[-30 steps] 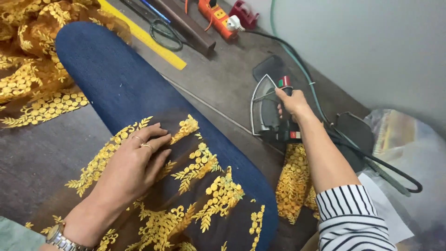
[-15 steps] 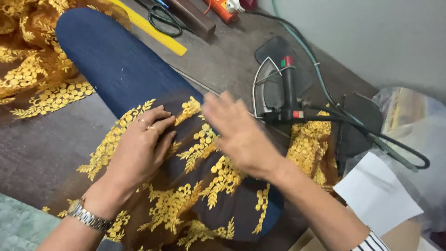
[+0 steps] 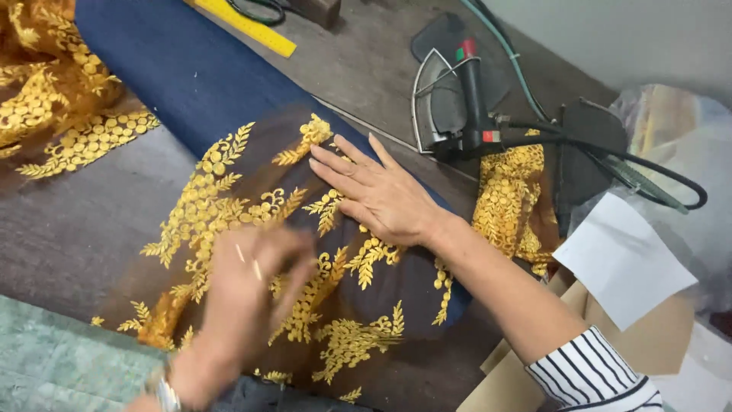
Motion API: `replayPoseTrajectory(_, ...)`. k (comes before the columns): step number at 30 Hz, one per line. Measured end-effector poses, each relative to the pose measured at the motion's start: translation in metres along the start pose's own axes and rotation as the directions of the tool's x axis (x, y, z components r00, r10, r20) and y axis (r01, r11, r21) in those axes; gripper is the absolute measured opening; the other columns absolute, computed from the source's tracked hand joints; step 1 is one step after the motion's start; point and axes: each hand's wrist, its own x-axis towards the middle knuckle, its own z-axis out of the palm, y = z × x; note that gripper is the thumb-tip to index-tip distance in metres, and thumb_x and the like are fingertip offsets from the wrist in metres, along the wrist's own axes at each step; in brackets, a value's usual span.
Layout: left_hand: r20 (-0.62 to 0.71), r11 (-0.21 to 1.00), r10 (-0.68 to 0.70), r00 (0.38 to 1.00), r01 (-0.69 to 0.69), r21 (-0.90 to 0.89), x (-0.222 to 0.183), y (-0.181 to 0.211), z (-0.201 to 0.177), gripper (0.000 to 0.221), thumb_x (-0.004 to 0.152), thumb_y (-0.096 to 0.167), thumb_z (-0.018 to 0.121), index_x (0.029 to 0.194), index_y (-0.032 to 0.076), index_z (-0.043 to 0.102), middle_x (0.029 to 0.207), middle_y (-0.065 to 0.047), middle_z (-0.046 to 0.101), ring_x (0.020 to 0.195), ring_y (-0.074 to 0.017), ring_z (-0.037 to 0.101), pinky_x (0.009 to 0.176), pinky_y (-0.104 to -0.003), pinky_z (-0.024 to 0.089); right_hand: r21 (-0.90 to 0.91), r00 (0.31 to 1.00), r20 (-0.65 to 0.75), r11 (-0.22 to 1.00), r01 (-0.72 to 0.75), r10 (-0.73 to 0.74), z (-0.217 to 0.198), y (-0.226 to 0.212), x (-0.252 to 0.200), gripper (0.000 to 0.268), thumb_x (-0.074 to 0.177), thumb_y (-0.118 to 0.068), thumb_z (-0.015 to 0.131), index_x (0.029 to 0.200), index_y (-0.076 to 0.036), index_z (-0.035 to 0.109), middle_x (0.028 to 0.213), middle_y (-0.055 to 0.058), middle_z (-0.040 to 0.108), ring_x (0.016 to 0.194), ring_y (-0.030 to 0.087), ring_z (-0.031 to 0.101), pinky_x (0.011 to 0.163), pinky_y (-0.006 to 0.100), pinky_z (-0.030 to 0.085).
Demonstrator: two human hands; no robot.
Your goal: A person is meticulously smoothing and ironing pieces of gold lace fabric on a sleeve board at a workstation.
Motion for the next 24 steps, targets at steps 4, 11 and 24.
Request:
replayPoseTrajectory(4,0.092,0.991,-0.051,0.994,0.039,0.130,-0.093,0.026,0.043,0.022,0.082,0.028,0.076,0.087,0.011,0.063,0.087,-0.004,0.065,0.078,-0.0207,0.057,0.066,-0.038,0.038,-0.011,0.999,-0.025,0.999,0.044,-0.044,-0.001,0.002,0.001,0.052,0.107,-0.042,0.016,0.155,-0.022,0.012,0.163,-0.001,0.013,0.153,0.027,0.009,0.123,0.054,0.002)
replayPoseTrajectory(11,-0.118,0.856,-0.418,0.901,0.434,0.280,-0.139,0.051,0.087,0.064,0.069,0.056,0.079,0.112,0.016,0.052,0.116,-0.007,0.051,0.105,-0.0226,0.050,0.086,-0.036,0.035,-0.027,1.000,0.015,0.999,0.026,-0.026,-0.006,-0.004,-0.002,0.056,0.105,-0.043,0.013,0.155,-0.018,0.012,0.162,0.000,0.011,0.151,0.024,0.005,0.120,0.051,0.000)
replayPoseTrajectory(24,0.133,0.480,-0.823,0.552,0.801,-0.358,-0.157,0.003,0.042,0.011,0.087,0.013,0.063,0.096,0.008,0.059,0.086,-0.006,0.065,0.076,-0.0152,0.063,0.065,-0.026,0.055,-0.006,0.999,0.035,1.000,0.025,-0.025,-0.007,-0.006,-0.001,0.057,0.104,-0.044,0.013,0.154,-0.018,0.011,0.162,0.000,0.009,0.151,0.025,0.004,0.118,0.055,0.000)
